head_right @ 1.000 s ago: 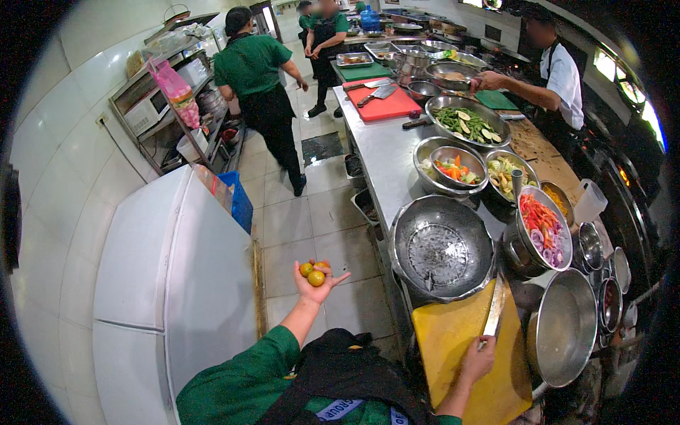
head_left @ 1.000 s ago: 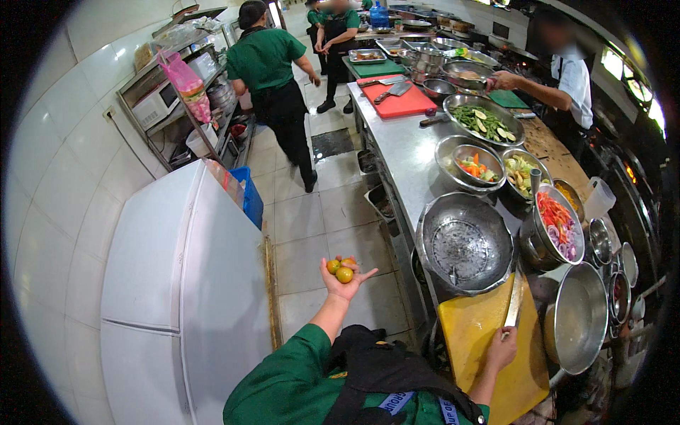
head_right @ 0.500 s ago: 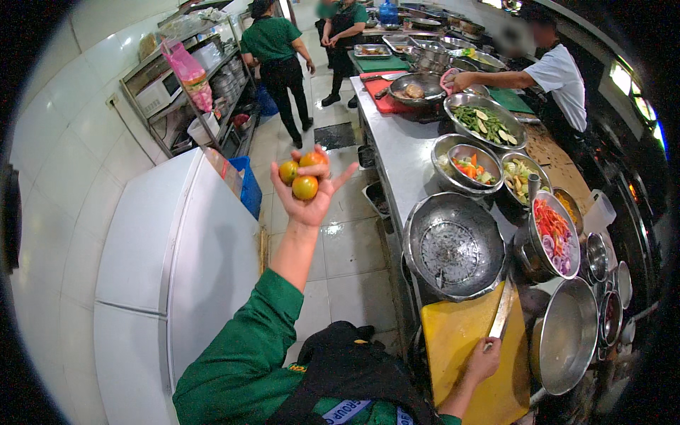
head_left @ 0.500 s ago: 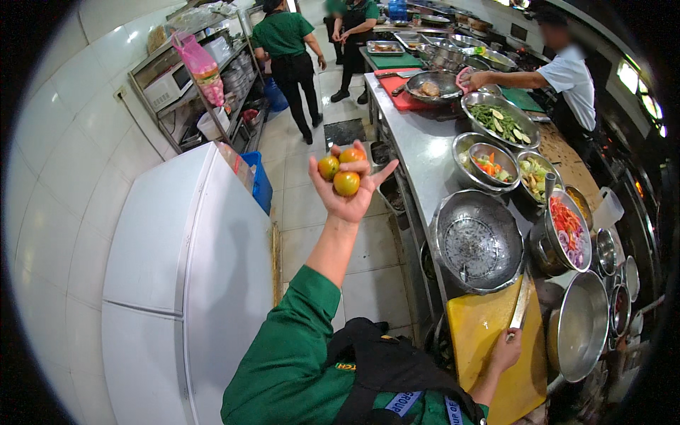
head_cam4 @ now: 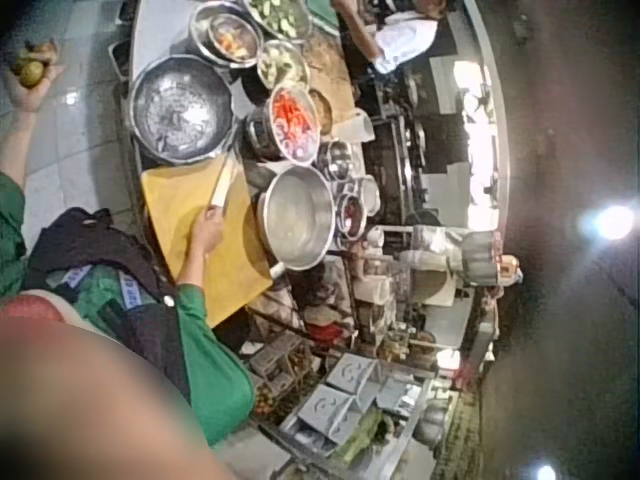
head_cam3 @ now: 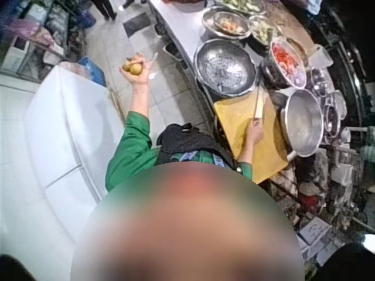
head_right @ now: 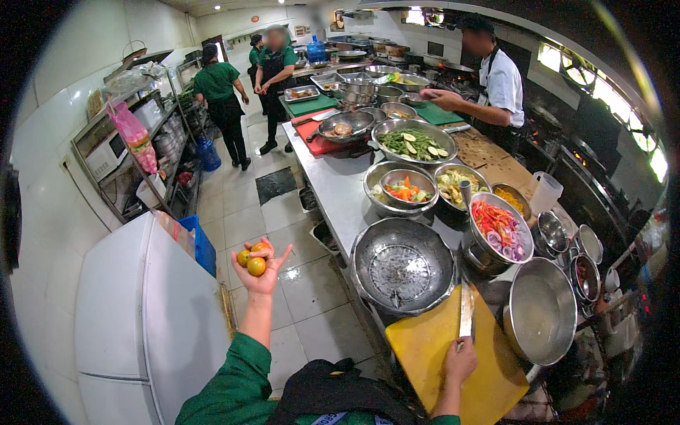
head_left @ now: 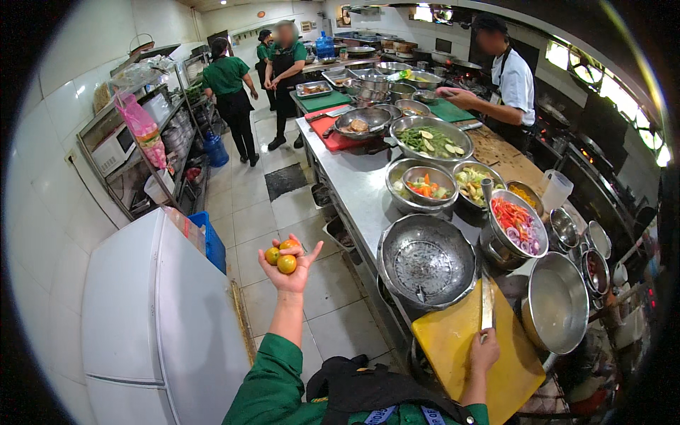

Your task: The person retrieves a metal bowl and a knife, then slices a tomato on a yellow cutting board. The sliced tomato pieces are transferred into the bowl, and sliced onions are added from a nearby container. The bowl is handed to a coworker who is plating food.

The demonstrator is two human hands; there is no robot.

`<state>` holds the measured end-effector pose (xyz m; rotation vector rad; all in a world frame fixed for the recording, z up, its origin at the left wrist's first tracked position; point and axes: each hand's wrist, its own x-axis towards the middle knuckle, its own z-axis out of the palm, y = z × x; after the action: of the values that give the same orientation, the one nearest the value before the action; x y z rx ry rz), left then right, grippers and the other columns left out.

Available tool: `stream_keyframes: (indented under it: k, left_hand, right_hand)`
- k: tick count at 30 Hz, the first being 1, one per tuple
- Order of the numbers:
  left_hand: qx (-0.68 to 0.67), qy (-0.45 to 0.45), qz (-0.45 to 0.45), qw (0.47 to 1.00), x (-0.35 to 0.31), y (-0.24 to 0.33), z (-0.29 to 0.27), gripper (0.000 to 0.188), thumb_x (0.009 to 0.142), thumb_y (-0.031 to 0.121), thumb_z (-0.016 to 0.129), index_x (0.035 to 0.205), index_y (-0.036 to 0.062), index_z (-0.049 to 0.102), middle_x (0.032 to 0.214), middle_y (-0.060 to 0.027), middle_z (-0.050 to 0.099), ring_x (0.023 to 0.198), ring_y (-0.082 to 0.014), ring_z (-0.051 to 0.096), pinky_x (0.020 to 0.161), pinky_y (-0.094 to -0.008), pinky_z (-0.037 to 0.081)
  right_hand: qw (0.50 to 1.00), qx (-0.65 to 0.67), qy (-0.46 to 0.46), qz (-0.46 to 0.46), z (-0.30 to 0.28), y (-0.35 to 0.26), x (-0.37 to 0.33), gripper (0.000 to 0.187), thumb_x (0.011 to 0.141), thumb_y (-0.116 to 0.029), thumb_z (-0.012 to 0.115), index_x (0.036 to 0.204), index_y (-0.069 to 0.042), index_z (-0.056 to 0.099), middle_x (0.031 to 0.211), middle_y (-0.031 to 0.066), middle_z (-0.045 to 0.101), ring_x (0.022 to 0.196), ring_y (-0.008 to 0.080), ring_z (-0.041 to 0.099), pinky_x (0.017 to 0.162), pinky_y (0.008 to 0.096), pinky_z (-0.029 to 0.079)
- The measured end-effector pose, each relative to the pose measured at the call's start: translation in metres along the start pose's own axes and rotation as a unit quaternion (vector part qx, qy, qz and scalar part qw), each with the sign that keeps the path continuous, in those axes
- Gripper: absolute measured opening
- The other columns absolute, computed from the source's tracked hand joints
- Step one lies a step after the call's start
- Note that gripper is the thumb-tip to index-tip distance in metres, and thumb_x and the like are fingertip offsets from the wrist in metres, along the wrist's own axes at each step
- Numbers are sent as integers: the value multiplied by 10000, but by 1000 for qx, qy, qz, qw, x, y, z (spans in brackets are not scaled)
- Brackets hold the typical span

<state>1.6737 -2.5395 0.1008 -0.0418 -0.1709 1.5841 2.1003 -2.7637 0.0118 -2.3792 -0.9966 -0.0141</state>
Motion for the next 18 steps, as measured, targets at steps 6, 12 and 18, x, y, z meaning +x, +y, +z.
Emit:
stream_keyframes:
  k: [6, 12, 18]
  left_hand:
    - [-11, -14, -14, 1000, -8, 18, -16, 318, 800, 469, 578, 877, 169, 649, 942, -98, 577, 701, -110, 577, 1048, -676, 110]
    - [21, 43, -49, 998, -22, 15, -40, 349, 775, 466, 643, 909, 144, 655, 1031, -123, 586, 688, -106, 561, 1043, -496, 288]
    - [-10, 160, -110, 981, -44, -19, -77, 332, 774, 450, 658, 910, 147, 661, 1026, -133, 588, 701, -120, 572, 1018, -490, 315]
  right_hand:
    - [999, 13, -31, 8, -5, -2, -3, 159, 755, -203, 651, 854, -86, 611, 788, 170, 635, 725, 362, 604, 629, 448, 461]
    - [965, 119, 156, -172, -90, -50, 81, 382, 715, -133, 652, 1082, -39, 607, 719, 136, 580, 640, 272, 560, 624, 384, 467]
    - [746, 463, 473, -73, -265, -185, 249, 1003, 679, -204, 759, 1430, -25, 118, 1174, 196, 453, 1061, 264, 452, 894, 388, 399]
